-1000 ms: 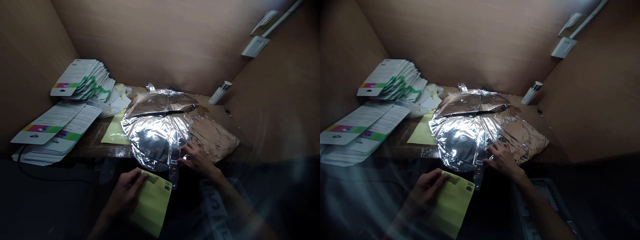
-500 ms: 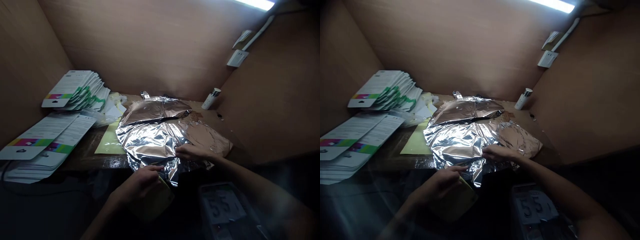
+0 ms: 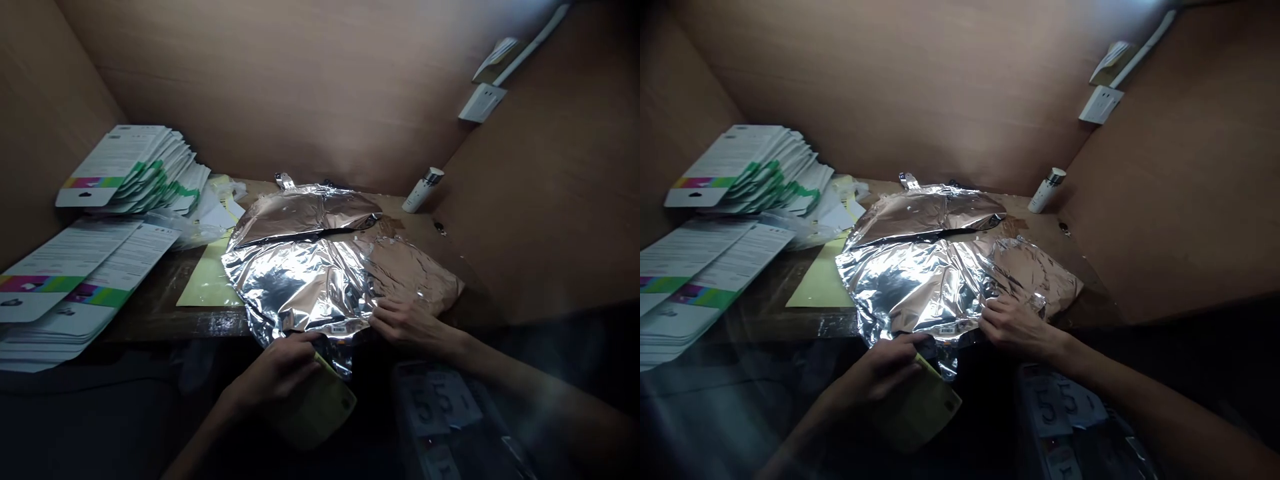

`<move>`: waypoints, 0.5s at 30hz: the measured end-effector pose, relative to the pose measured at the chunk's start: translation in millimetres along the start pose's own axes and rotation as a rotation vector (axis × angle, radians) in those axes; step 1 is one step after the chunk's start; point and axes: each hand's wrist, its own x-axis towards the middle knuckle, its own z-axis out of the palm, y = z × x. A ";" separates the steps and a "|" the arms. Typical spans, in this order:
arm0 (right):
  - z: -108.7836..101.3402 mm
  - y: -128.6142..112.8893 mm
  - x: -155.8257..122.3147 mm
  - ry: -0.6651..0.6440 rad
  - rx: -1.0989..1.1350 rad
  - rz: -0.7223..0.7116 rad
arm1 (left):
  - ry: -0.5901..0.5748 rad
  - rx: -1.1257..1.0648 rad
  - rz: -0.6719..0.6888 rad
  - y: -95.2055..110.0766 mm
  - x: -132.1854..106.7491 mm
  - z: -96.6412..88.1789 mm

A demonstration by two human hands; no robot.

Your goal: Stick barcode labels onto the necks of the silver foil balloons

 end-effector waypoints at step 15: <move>0.2 48.8 48.2 -0.299 0.720 0.088 | -0.016 0.049 0.105 19.1 5.8 11.5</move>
